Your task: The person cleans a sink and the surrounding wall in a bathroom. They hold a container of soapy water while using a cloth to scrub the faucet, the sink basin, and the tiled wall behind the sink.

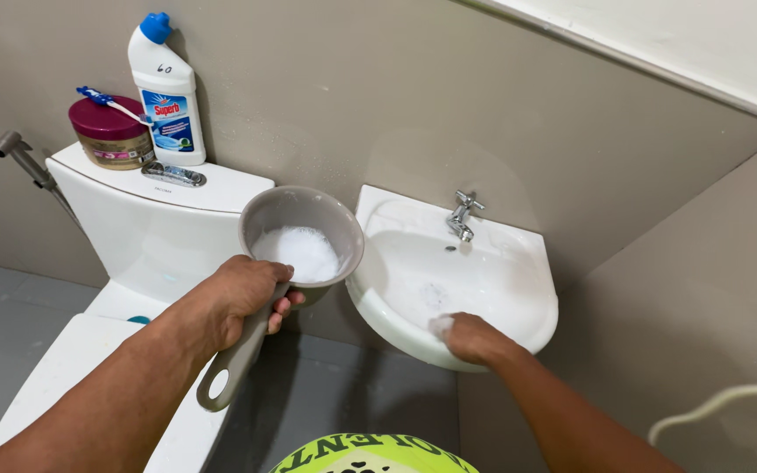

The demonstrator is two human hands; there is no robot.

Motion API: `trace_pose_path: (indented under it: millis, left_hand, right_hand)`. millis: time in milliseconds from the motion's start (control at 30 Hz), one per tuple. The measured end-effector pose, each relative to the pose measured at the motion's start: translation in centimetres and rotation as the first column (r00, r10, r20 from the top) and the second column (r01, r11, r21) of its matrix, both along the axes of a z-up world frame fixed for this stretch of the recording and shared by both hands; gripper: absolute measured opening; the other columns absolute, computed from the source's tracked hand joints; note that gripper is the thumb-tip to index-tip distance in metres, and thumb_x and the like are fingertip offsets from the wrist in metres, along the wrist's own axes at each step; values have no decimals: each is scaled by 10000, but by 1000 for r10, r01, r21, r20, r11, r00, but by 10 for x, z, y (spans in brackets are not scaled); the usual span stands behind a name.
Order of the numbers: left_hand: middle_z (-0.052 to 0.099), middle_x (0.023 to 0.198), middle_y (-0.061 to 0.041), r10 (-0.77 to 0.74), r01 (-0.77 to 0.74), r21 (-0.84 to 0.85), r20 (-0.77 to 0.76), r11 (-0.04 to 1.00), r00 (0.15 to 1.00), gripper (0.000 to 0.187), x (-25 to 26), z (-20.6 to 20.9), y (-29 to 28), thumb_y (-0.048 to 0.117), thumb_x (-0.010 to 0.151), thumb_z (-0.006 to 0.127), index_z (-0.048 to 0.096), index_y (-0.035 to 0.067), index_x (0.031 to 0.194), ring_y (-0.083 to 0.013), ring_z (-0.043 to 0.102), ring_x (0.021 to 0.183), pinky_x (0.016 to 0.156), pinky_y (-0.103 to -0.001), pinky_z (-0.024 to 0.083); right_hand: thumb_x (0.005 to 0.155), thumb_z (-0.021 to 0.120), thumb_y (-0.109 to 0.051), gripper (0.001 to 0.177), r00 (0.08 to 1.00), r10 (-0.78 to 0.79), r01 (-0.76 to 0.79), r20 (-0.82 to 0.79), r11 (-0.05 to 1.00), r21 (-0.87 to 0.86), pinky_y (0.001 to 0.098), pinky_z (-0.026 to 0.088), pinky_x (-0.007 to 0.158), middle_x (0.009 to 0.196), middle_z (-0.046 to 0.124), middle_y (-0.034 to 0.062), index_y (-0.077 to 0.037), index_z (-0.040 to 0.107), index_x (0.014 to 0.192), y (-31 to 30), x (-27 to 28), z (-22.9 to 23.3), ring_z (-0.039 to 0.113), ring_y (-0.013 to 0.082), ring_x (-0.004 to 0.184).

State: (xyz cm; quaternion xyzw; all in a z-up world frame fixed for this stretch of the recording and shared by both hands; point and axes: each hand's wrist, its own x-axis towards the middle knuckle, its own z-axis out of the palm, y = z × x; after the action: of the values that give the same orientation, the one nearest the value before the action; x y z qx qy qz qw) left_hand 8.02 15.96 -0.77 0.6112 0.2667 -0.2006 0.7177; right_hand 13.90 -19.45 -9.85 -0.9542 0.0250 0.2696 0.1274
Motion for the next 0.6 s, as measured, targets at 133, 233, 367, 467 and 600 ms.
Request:
trace_pose_path:
  millis: [133, 233, 367, 467, 600]
  left_hand:
    - [647, 743, -107, -17, 16, -7, -3, 1000, 1000, 245, 3, -3, 11, 164, 1020, 543, 607, -64, 1080, -117, 489, 518, 416, -288, 430]
    - [644, 733, -105, -28, 28, -2, 9, 1000, 1000, 257, 4, -4, 17, 167, 1019, 540, 617, -72, 1072, -118, 488, 510, 414, -289, 437]
    - [649, 729, -106, -50, 50, 19, 3, 999, 999, 251, 5, -3, 31, 160, 1015, 545, 613, -75, 1068, -120, 490, 507, 412, -289, 443]
    - [655, 738, -105, -66, 66, 21, -12, 998, 998, 245, 9, -2, 36, 156, 1016, 544, 610, -71, 1080, -115, 488, 511, 415, -288, 443]
    - [655, 743, -107, -83, 83, 27, -12, 996, 996, 255, 17, -3, 39, 157, 1017, 545, 614, -78, 1087, -111, 491, 510, 417, -283, 450]
  right_hand:
    - [1052, 449, -379, 488, 998, 62, -60, 6, 982, -180, 455, 491, 1025, 1298, 670, 257, 4, 692, 1231, 32, 26, -15, 667, 368, 1158]
    - [1003, 465, -178, 377, 971, -230, 210, 68, 952, 221, 474, 544, 955, 1281, 641, 188, -76, 568, 1351, 102, 54, -29, 648, 347, 1123]
    - [959, 438, -78, 440, 819, -572, 420, -53, 533, 735, 429, 531, 935, 1220, 667, 145, -131, 577, 1373, 142, 81, -28, 626, 280, 1093]
    - [942, 445, -67, 429, 856, -514, 321, 57, 614, 721, 378, 532, 909, 1158, 743, 141, -125, 683, 1294, 119, 57, -34, 685, 257, 1050]
    - [985, 655, -249, 303, 964, -262, 240, 48, 933, 269, 359, 514, 896, 1153, 732, 123, -123, 699, 1258, 88, 48, -21, 675, 237, 1035]
